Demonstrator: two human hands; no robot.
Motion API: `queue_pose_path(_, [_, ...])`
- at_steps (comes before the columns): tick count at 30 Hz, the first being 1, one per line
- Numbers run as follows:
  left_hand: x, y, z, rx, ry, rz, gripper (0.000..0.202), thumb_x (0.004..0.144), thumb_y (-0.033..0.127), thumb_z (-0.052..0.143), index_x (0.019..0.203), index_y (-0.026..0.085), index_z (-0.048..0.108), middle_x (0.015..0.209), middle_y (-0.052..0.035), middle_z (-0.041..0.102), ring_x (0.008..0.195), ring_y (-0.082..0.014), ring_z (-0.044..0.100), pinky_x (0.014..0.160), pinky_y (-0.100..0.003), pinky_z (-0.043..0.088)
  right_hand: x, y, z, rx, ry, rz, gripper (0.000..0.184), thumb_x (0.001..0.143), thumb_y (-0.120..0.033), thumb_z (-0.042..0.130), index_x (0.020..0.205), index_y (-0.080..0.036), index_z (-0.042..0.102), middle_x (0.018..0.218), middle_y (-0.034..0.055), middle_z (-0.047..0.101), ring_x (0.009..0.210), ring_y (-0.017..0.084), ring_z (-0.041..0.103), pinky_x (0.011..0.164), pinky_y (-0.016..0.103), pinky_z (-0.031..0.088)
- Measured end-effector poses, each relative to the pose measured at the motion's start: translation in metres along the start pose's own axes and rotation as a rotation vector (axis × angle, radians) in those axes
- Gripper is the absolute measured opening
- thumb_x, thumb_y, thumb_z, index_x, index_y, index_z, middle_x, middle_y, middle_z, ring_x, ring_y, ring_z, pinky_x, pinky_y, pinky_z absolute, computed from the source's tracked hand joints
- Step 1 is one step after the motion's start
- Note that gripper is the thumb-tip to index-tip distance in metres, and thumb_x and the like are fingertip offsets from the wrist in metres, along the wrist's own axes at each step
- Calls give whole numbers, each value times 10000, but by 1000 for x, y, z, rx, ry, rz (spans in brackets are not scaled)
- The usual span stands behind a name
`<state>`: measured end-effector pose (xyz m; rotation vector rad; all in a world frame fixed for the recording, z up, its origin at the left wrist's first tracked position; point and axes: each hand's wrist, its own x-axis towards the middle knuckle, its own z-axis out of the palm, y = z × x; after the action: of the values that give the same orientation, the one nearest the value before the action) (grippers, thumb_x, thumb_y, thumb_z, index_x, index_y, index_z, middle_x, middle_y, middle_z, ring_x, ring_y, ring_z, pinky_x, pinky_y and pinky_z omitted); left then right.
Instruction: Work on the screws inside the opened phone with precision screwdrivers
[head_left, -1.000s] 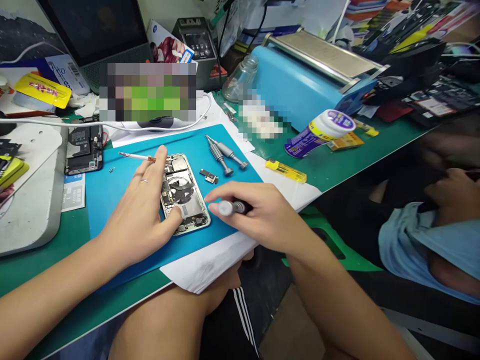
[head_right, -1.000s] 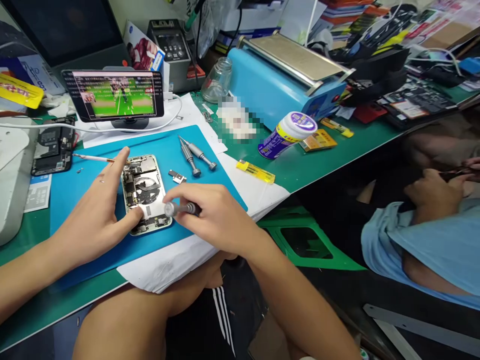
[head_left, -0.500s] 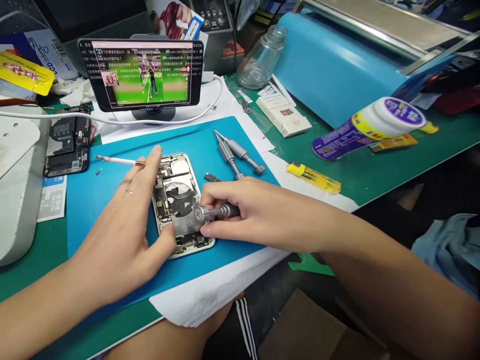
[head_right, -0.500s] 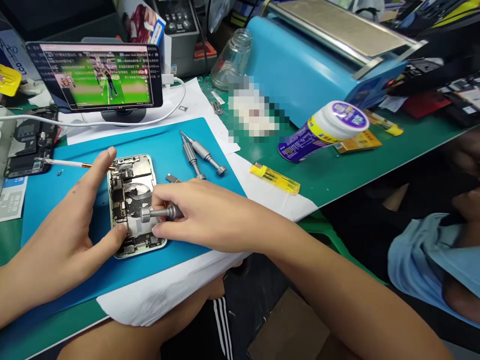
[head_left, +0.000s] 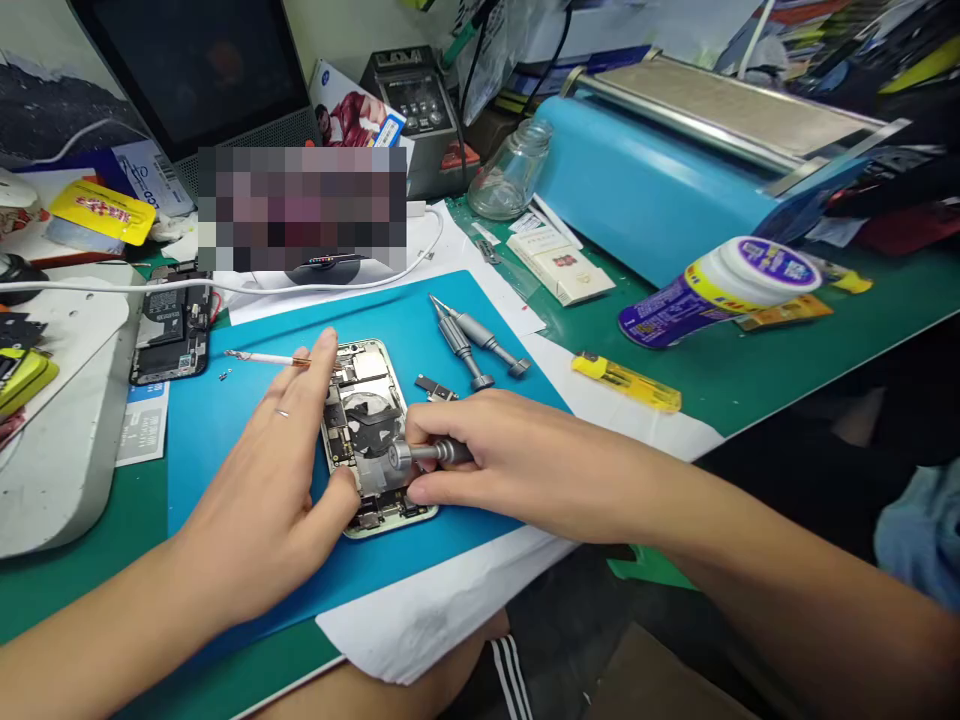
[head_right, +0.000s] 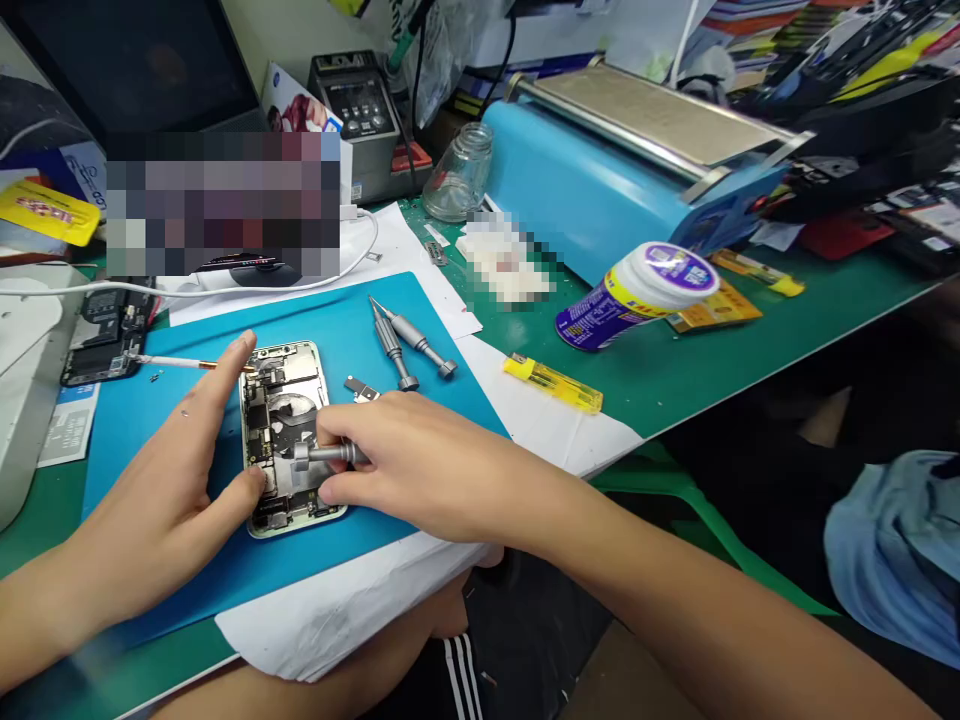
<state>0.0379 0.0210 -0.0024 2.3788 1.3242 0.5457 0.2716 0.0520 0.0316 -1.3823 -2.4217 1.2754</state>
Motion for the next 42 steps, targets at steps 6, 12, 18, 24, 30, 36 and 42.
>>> queue_pose_path(6, [1, 0, -1, 2, -24, -9, 816, 1023, 314, 457, 1682, 279, -23, 1749, -35, 145, 1602, -328, 209, 1291, -561, 297, 0, 0, 1, -41, -7, -23, 292, 894, -213, 748, 730, -221, 506, 729, -37, 634, 668, 150, 557, 595, 263, 296])
queue_pose_path(12, [1, 0, 0, -17, -31, -27, 822, 1000, 291, 449, 1684, 257, -5, 1748, -44, 144, 1604, -321, 204, 1292, -562, 295, -2, 2, 2, -16, -5, -21, 228, 903, -254, 731, 761, -220, 557, 765, -25, 658, 727, 168, 590, 616, 268, 321])
queue_pose_path(18, [2, 1, -1, -40, -50, -54, 844, 966, 280, 447, 1683, 197, 9, 1743, -100, 156, 1608, -340, 177, 1291, -593, 264, -1, -1, 3, -34, -18, 6, 212, 907, -264, 725, 782, -216, 559, 789, -21, 660, 757, 176, 599, 663, 272, 336])
queue_pose_path(24, [2, -1, 1, -58, -52, -57, 849, 955, 284, 448, 1680, 166, 20, 1732, -153, 179, 1606, -373, 154, 1276, -638, 244, 1, 0, 5, -15, -32, 18, 216, 894, -362, 700, 808, -212, 571, 820, -6, 641, 799, 192, 589, 686, 280, 347])
queue_pose_path(30, [0, -4, 3, -61, 40, -32, 805, 1001, 364, 457, 1674, 146, 73, 1705, -164, 265, 1594, -383, 192, 1271, -627, 262, 2, 8, 12, 20, 16, -14, 229, 862, -391, 701, 809, -213, 567, 812, -8, 624, 780, 187, 566, 681, 281, 350])
queue_pose_path(36, [-6, 7, -11, -22, 77, 91, 752, 1021, 355, 489, 1665, 149, 160, 1686, -156, 321, 1558, -348, 317, 1262, -560, 323, 4, 18, 21, 109, 97, -112, 229, 829, -379, 706, 792, -215, 551, 794, -21, 599, 771, 181, 559, 685, 280, 369])
queue_pose_path(42, [-112, 34, -39, -82, 210, 31, 516, 1068, 320, 511, 1570, 370, 401, 1504, -16, 601, 1335, -237, 619, 1105, -371, 532, 1, 22, 26, 138, 159, -179, 271, 868, -443, 678, 801, -220, 539, 879, -7, 618, 855, 199, 590, 755, 297, 402])
